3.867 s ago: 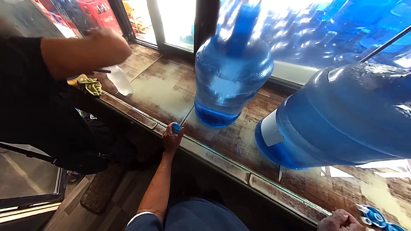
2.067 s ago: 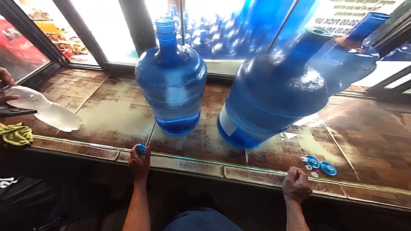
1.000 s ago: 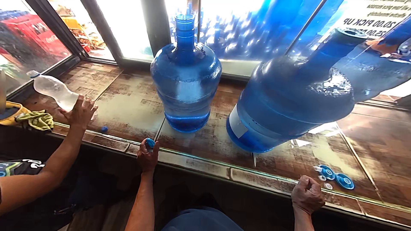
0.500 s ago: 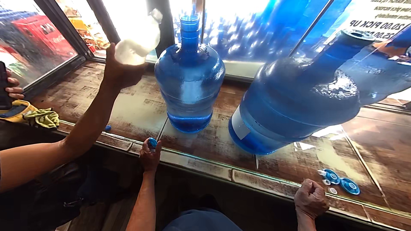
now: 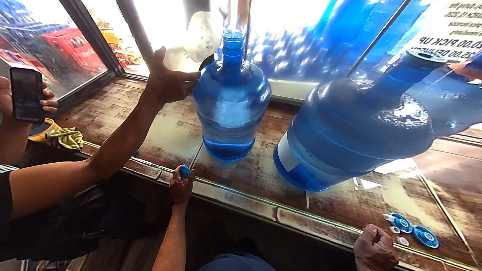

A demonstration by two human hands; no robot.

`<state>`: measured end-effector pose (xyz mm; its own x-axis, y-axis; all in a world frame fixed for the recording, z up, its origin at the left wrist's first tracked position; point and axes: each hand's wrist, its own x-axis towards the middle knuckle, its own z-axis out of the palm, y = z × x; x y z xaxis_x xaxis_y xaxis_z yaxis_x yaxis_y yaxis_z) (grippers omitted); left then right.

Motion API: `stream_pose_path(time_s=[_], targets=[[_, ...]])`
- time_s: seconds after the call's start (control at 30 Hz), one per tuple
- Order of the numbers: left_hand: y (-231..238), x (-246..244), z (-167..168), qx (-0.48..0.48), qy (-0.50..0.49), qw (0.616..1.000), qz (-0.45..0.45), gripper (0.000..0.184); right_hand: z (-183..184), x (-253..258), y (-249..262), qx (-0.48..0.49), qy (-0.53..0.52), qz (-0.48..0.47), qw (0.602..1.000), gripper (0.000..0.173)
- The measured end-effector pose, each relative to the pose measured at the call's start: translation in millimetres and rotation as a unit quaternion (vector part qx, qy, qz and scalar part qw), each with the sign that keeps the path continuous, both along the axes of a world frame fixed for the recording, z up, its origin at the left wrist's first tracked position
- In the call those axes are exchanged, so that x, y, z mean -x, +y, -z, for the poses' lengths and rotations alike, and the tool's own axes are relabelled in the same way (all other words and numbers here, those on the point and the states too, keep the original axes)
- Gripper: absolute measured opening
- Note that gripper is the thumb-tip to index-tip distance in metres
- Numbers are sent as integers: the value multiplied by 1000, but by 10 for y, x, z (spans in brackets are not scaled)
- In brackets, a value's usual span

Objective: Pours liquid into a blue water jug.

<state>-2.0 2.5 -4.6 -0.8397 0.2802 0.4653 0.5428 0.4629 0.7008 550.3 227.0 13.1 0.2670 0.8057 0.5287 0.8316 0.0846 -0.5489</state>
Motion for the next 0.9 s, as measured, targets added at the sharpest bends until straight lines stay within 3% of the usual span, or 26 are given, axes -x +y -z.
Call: stream_pose_path(time_s=[0.9], targets=[[6, 8, 3, 4, 8, 1000, -1, 75, 3, 1, 1, -5, -4, 2, 1000, 43]])
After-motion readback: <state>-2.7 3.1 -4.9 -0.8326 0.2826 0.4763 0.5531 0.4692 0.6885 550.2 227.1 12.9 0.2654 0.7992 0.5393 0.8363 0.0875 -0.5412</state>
